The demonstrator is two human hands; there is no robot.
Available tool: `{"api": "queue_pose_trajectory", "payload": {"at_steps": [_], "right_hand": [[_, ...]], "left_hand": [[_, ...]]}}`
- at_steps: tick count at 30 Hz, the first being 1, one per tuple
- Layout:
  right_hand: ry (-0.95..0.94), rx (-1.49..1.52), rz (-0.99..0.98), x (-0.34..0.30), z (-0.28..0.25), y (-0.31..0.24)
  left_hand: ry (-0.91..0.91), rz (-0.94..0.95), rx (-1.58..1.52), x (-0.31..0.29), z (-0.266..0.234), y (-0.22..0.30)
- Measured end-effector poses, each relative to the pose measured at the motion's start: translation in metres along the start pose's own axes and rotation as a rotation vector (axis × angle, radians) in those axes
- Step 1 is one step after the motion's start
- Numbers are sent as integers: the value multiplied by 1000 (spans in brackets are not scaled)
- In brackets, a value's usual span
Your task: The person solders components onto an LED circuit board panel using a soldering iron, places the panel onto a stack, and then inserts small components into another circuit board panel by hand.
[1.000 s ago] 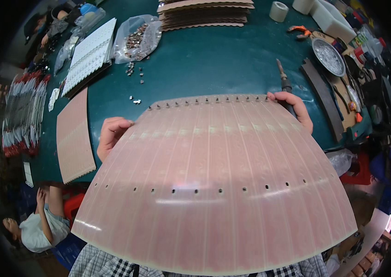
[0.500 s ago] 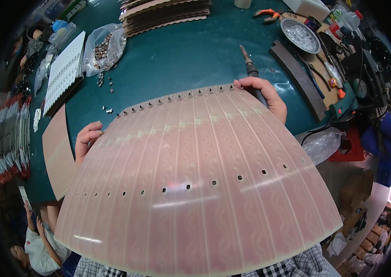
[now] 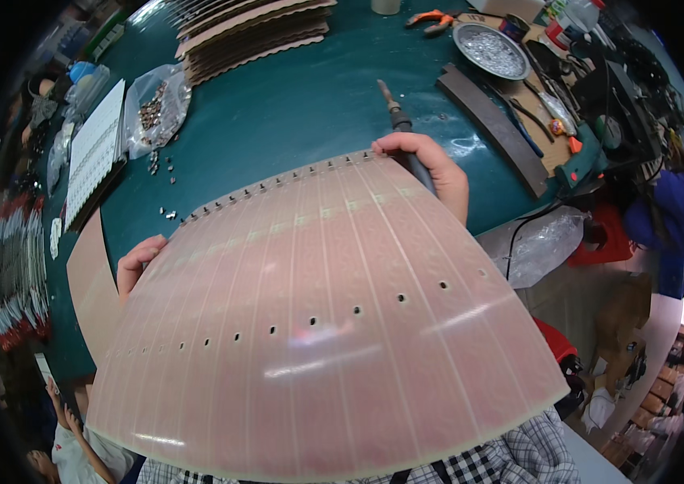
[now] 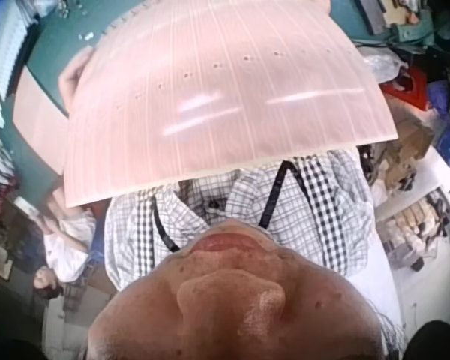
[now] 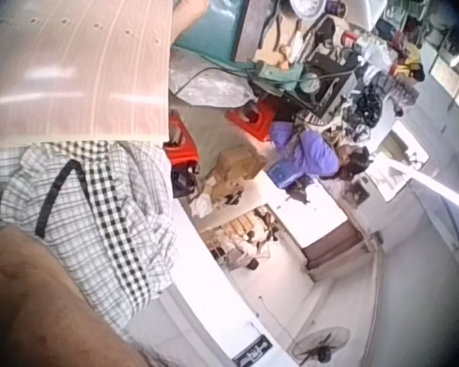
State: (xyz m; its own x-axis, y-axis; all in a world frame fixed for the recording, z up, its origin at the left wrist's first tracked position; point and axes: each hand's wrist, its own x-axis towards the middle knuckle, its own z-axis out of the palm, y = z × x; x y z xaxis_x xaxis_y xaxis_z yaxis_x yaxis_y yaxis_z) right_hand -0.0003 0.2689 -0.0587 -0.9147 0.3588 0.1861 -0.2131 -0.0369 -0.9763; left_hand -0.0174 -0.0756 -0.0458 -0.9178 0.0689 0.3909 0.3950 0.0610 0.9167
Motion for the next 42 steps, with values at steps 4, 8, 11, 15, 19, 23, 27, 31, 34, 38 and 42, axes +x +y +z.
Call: {"api": "queue_pose_trajectory", "payload": {"at_steps": [4, 8, 11, 15, 19, 23, 27, 31, 34, 38, 42], "right_hand": [[-22, -24, -49, 3, 0, 2], [-4, -64, -112, 6, 4, 3], [-21, -175, -191, 6, -5, -7], [-19, -158, -159, -3, 8, -20], [-24, 20, -282, -12, 14, -51], [-47, 125, -350, -24, 10, -56], [-108, 242, -310, -30, 15, -66], [-135, 85, -421, -29, 31, -80], [-91, 86, -510, -30, 37, -89], [-144, 17, -558, -34, 37, -88], [-65, -184, -547, -39, 49, -95]], "left_hand": [[-108, 146, 203, 12, -15, -7], [-170, 264, 522, 23, -18, -8], [-98, 270, 206, 24, 5, -22], [169, 5, -371, 29, 39, -7], [185, -221, -733, 48, 42, 16], [319, -579, -1182, 60, 52, 23], [21, -717, -1603, 67, 65, 18], [111, -799, -1479, 69, 99, 24], [-142, -726, -1683, 68, 110, 27], [-48, -826, -1623, 68, 123, 28], [-67, -895, -1450, 65, 138, 41]]}}
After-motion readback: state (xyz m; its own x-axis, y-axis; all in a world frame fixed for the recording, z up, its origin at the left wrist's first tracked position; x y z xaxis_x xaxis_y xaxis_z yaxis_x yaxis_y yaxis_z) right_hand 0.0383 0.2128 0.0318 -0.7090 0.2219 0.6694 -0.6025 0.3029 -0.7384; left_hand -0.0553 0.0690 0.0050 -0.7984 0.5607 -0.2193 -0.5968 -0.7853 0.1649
